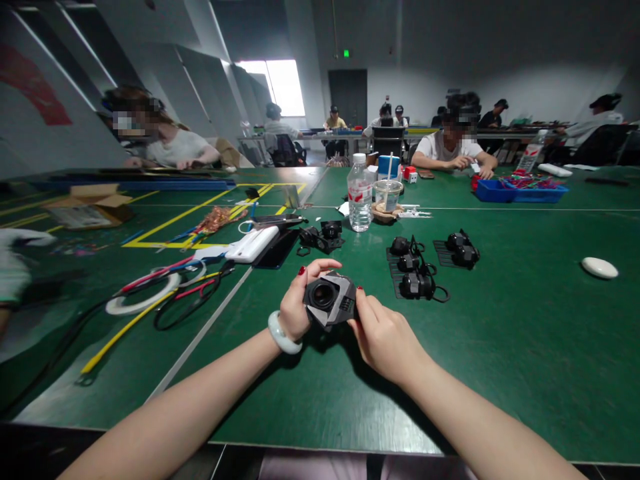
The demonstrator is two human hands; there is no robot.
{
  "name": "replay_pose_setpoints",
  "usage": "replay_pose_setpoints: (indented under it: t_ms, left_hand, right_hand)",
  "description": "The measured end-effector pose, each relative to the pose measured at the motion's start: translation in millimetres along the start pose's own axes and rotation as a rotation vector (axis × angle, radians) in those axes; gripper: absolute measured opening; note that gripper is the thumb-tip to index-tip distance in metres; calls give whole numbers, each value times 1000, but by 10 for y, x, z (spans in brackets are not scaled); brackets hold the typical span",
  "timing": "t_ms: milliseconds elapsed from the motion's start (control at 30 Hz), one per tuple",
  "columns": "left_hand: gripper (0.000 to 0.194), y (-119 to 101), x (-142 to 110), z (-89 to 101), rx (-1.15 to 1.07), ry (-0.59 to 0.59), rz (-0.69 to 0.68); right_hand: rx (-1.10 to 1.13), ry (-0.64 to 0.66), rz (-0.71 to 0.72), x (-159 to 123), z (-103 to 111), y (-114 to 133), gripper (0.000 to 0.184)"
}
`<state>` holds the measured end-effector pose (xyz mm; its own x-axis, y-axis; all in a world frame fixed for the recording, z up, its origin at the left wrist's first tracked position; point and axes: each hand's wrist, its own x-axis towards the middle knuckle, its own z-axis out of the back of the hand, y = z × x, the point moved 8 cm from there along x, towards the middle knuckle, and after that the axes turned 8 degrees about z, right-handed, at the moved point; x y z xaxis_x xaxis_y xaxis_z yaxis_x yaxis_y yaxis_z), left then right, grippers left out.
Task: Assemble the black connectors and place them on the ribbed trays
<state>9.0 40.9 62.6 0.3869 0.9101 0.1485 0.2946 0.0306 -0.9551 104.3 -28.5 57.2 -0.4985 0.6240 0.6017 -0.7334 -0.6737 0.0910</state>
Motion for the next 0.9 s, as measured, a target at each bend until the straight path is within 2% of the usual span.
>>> replay_pose_setpoints:
  t_ms: [200,467,700,900]
  left_hand:
    - [45,-176,-114,-33,98,-62,-158]
    - [49,-327,-283,-163,229,16,-313]
    - [49,-288,-346,-175,134,30,-385]
    - [44,-339,-389,-206,116,52,-438]
  right_hand:
    - [-10,-66,48,-16,74,43,47]
    - [46,-121,143,-63,182,64,44]
    - [22,-157,275,-97,244,56,39]
    - [-5,-200,299,-118,265,68,40]
